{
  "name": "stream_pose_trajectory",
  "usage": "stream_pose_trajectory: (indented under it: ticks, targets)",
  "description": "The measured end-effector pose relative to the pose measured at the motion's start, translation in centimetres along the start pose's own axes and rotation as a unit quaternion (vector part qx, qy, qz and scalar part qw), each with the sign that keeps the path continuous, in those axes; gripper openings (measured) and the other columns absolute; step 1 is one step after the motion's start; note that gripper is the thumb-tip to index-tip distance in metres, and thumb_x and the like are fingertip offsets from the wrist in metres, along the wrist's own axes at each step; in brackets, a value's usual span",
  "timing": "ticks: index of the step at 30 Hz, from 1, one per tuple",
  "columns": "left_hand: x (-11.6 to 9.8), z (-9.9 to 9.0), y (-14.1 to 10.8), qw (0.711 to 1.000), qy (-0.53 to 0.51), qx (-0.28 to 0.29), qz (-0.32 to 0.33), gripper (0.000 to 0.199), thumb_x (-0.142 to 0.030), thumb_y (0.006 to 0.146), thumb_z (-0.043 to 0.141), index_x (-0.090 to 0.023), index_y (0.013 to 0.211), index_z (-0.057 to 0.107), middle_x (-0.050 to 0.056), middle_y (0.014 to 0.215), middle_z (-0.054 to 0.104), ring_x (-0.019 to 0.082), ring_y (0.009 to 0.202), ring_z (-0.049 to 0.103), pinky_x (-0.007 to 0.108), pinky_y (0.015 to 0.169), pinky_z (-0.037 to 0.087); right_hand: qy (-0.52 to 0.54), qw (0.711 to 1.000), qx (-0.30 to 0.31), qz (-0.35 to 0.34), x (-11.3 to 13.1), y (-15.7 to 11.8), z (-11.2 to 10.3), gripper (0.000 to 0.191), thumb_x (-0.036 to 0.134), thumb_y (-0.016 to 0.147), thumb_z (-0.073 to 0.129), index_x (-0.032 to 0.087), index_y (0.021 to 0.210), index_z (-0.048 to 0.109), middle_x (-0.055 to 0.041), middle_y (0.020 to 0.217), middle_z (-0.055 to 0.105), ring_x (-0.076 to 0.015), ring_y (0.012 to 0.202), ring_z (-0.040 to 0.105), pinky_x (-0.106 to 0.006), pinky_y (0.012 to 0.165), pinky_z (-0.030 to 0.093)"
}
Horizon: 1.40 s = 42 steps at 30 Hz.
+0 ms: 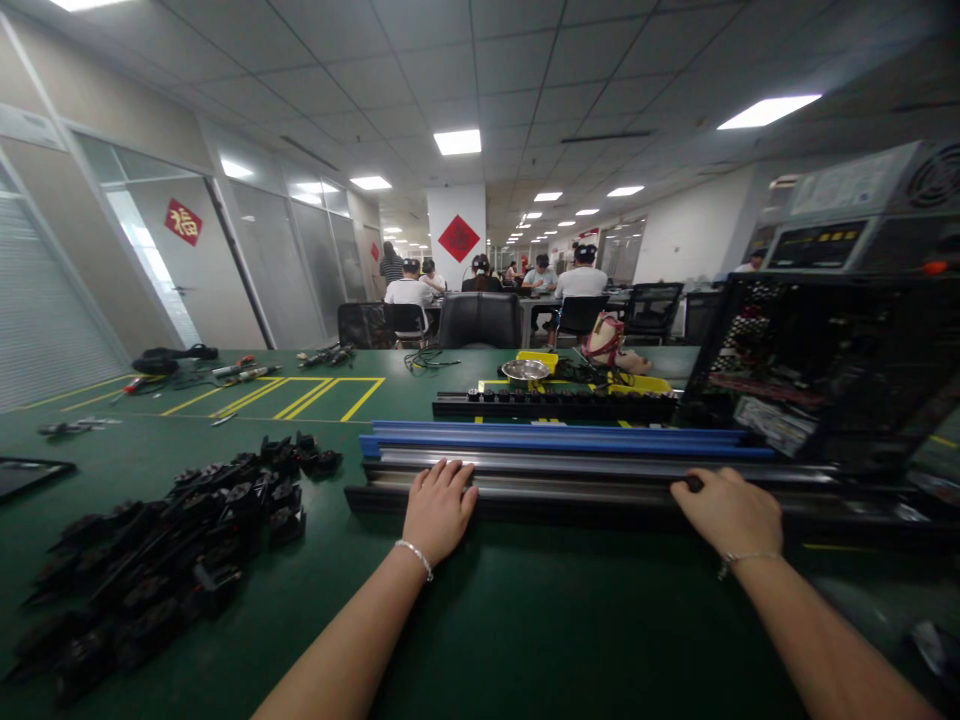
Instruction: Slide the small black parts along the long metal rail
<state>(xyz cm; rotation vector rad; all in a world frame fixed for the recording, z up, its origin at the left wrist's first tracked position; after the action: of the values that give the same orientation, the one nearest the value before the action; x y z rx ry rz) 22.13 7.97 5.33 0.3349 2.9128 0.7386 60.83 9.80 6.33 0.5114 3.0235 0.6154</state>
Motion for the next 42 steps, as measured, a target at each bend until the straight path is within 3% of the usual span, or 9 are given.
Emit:
stream_pose_trajectory:
  ticks: [12, 26, 42]
  targets:
    - [-0.1, 0.0, 0.0, 1.000, 0.002, 0.000, -0.001, 0.039, -0.039, 0.090, 0.033, -0.029, 0.124, 0.049, 0.002, 0.129, 0.053, 0.022, 0.124, 0.039, 0.042, 0.101, 0.031, -0.007, 0.999, -0.012, -0.032, 2.4, -0.7, -0.6, 0.042, 0.040, 0.079, 0.037, 0.018, 0.097, 0.068, -0.0095, 0.084, 0.060, -0.0230, 0.076, 0.057, -0.035, 0.075, 0.040]
    - [0.1, 0.1, 0.0, 1.000, 0.005, 0.002, 0.001, 0.039, -0.039, 0.091, 0.032, -0.029, 0.124, 0.050, 0.002, 0.128, 0.053, 0.022, 0.124, 0.040, 0.041, 0.101, 0.031, -0.020, 0.999, -0.017, -0.042, 3.0, -0.8, -0.4, 0.043, 0.039, 0.079, 0.036, 0.018, 0.098, 0.068, -0.0095, 0.086, 0.062, -0.0226, 0.077, 0.059, -0.033, 0.074, 0.040]
    - [-0.2, 0.0, 0.0, 1.000, 0.001, 0.005, -0.002, 0.039, -0.039, 0.091, 0.031, -0.028, 0.124, 0.050, 0.002, 0.129, 0.052, 0.022, 0.124, 0.039, 0.042, 0.101, 0.031, -0.004, 0.996, -0.020, -0.092, 6.3, -1.9, -1.1, 0.039, 0.038, 0.080, 0.037, 0.018, 0.092, 0.068, -0.0079, 0.084, 0.061, -0.0197, 0.078, 0.057, -0.032, 0.075, 0.038]
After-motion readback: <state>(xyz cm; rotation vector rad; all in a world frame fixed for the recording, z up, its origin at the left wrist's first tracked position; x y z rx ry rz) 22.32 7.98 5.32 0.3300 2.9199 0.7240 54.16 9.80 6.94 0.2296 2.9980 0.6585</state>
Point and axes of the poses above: each hand's wrist, its own y-axis towards the middle knuckle, its own z-axis out of the palm, x = y × z, the point moved 10 cm from there along y, towards the middle knuckle
